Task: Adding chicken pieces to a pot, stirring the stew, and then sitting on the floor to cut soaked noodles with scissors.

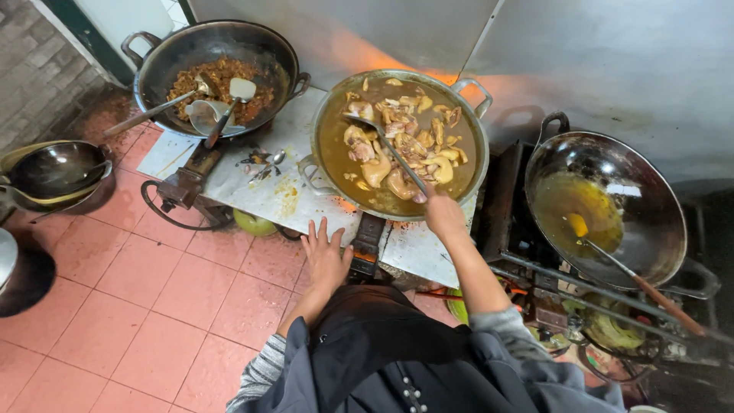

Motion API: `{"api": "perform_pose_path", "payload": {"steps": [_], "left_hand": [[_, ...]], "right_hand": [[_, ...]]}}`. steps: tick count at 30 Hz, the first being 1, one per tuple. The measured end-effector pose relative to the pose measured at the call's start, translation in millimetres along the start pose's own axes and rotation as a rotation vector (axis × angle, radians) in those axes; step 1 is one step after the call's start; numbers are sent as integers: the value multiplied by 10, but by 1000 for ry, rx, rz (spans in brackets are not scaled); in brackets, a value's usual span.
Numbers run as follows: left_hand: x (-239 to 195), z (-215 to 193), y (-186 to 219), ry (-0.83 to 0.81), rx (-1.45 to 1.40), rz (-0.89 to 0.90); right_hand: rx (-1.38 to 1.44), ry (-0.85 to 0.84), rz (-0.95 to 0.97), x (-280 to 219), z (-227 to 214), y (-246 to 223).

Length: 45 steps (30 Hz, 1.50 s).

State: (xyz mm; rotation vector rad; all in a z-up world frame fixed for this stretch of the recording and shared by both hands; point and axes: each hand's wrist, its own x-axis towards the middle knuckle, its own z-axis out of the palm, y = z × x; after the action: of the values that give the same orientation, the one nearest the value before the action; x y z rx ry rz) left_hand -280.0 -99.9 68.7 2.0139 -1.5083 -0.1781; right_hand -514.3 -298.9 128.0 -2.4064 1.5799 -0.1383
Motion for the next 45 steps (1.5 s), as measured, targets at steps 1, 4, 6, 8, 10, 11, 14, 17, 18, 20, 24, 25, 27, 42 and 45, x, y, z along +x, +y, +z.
{"api": "perform_pose_path", "payload": {"steps": [1,4,6,8,10,11,14,17,18,20,24,25,27,42,45], "left_hand": [[-31,2,-15,-4,-1,-1],[-61,13,-58,0,-10,7],[-92,9,-82,-27,-6,-21],[-157,19,-77,-44,-8,-26],[-132,40,-77,-47,-7,-19],[-150,64,-73,-68,1,-10],[-190,134,-41,-102,8,12],[-234,175,-20,-128,4,32],[-235,190,-17,-135,2,35],[-249,170,-3,-133,6,49],[-277,155,-59,-102,2,14],[-280,156,-82,-99,2,13],[-314,158,-139,-111,25,-50],[-454,258,-124,-62,23,-166],[-385,255,-107,-54,39,-124]], "right_hand": [[0,-3,3,-170,-112,-9],[-20,83,-5,-606,-402,-2],[-8,27,66,-884,-507,41],[7,27,79,-1081,-541,31],[26,47,87,-1114,-511,18],[12,25,78,-1114,-440,21],[-12,-27,85,-975,-180,-31],[-11,-39,64,-778,97,-20],[-2,-20,20,-693,184,2],[6,-11,21,-610,135,17],[53,40,32,-481,-135,103],[52,42,29,-353,-186,146],[22,182,-2,-115,-264,227],[-234,-27,39,1391,202,533],[-204,-82,52,1264,75,457]]}}
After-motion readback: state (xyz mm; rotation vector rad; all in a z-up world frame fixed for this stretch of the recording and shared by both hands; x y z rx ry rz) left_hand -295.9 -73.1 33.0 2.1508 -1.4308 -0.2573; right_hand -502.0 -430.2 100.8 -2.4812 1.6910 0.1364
